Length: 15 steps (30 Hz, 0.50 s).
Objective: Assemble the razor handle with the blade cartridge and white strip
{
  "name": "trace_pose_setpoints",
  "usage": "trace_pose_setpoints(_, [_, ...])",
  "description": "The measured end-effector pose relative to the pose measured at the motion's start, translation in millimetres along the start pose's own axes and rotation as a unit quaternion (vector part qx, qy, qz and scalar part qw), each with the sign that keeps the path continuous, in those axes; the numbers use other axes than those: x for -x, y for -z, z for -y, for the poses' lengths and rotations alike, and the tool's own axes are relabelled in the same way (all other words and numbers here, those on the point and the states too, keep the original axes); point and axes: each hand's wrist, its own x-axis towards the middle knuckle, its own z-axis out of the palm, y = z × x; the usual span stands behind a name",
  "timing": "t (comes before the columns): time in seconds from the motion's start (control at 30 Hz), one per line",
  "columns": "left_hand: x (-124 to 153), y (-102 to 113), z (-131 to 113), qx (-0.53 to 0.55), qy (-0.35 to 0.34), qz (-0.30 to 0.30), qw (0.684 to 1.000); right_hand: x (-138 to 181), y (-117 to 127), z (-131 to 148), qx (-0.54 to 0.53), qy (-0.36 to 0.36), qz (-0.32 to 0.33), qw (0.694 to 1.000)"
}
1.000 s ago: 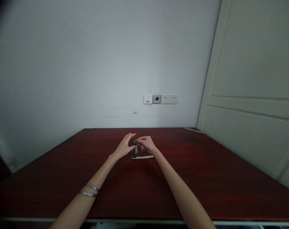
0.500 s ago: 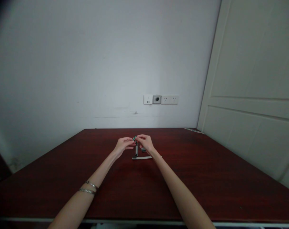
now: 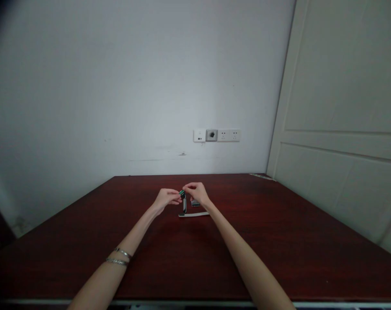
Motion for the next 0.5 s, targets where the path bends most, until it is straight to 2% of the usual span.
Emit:
trace_pose_setpoints(0.17, [-1.2, 0.9, 3.6, -0.025, -0.003, 0.011, 1.000, -2.6, 11.3, 1.9, 0.104, 0.031, 0.073, 0.991])
trace_pose_setpoints(0.3, [-6.7, 2.7, 10.0, -0.064, -0.017, 0.032, 0.997, -3.3, 19.5, -1.9, 0.162, 0.061, 0.103, 0.979])
trace_pose_setpoints(0.4, [-15.6, 3.1, 15.7, -0.160, -0.067, 0.031, 0.984, -4.4, 26.3, -12.7, 0.188, 0.064, 0.085, 0.976])
trace_pose_setpoints(0.5, [-26.0, -0.6, 19.4, -0.299, -0.139, 0.040, 0.943, -6.3, 35.9, -30.8, 0.211, 0.052, 0.051, 0.975])
